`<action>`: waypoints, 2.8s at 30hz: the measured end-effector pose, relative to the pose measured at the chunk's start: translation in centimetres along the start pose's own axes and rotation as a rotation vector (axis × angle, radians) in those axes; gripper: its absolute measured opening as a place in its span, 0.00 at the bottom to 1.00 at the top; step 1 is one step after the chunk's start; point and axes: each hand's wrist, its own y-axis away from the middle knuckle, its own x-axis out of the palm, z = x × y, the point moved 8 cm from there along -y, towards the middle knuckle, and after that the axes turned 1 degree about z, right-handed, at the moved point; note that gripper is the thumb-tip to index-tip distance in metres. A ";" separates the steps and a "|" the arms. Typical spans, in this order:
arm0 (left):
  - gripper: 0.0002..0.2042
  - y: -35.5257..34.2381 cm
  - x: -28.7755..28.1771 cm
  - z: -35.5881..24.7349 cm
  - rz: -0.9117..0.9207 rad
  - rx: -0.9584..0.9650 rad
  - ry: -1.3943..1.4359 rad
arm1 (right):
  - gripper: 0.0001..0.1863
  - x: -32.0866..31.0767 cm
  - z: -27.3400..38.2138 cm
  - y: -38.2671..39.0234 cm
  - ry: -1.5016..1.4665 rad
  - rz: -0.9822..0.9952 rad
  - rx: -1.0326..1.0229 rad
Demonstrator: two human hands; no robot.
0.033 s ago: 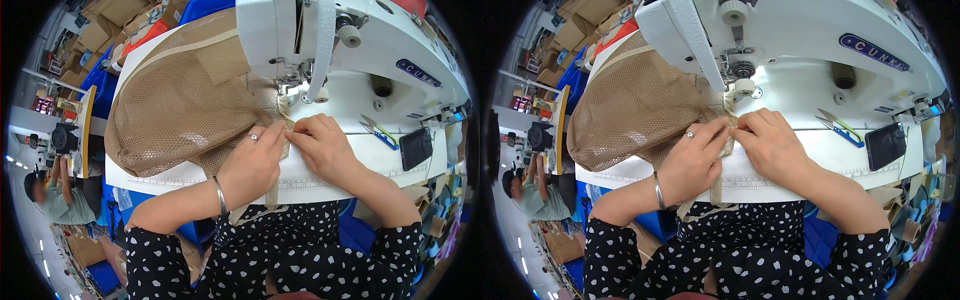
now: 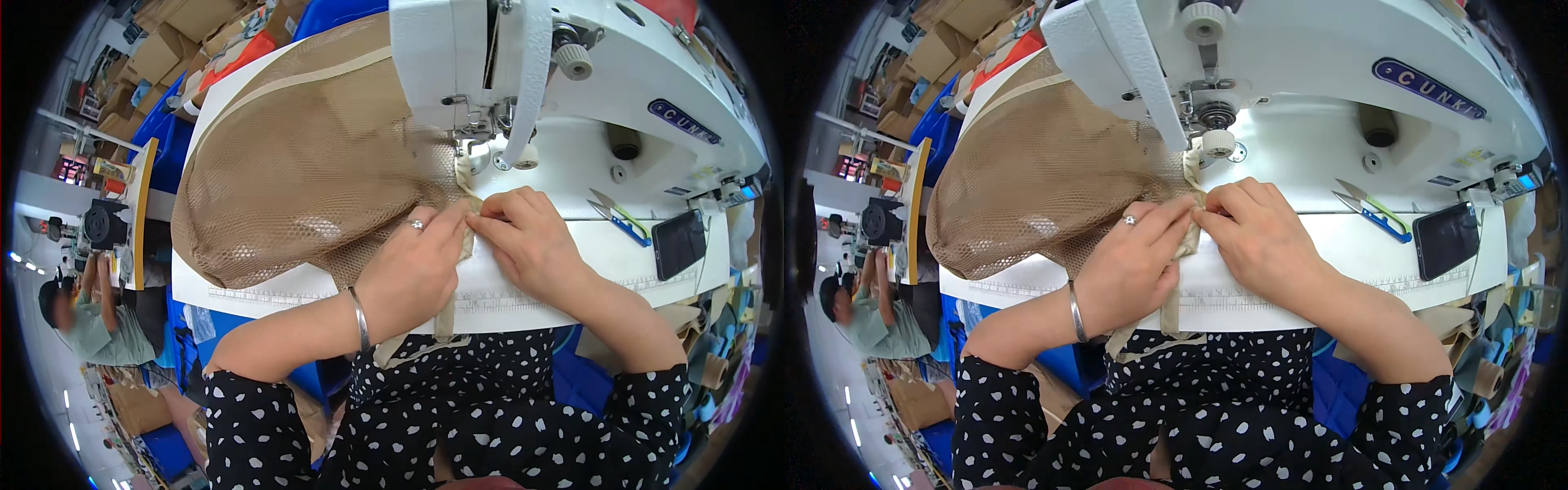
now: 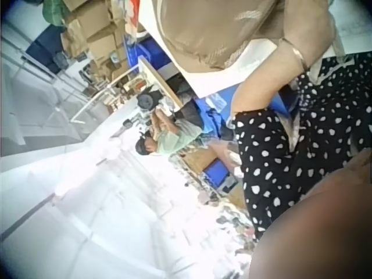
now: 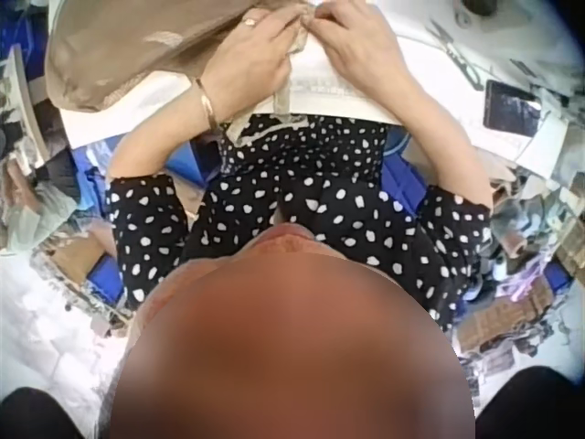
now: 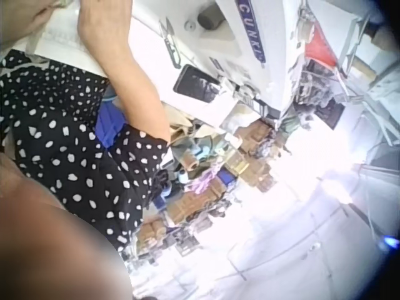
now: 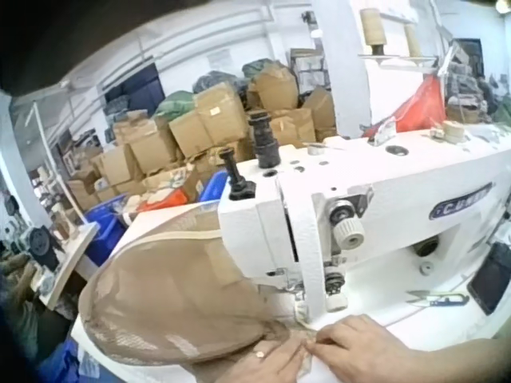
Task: The person is using an industrial sewing machine to sew a mesh and fabric bag.
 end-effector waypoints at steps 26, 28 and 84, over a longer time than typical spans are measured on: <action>0.22 -0.1 -0.5 2.4 -0.155 -0.044 0.218 | 0.04 0.1 -5.2 -3.8 -0.384 0.267 0.136; 0.21 -0.1 -0.6 2.3 -0.157 -0.038 0.211 | 0.04 0.6 -5.4 -3.0 -0.383 0.302 0.308; 0.29 -0.7 0.7 1.0 0.000 0.004 0.068 | 0.08 0.0 -6.0 -1.4 -0.387 0.061 0.609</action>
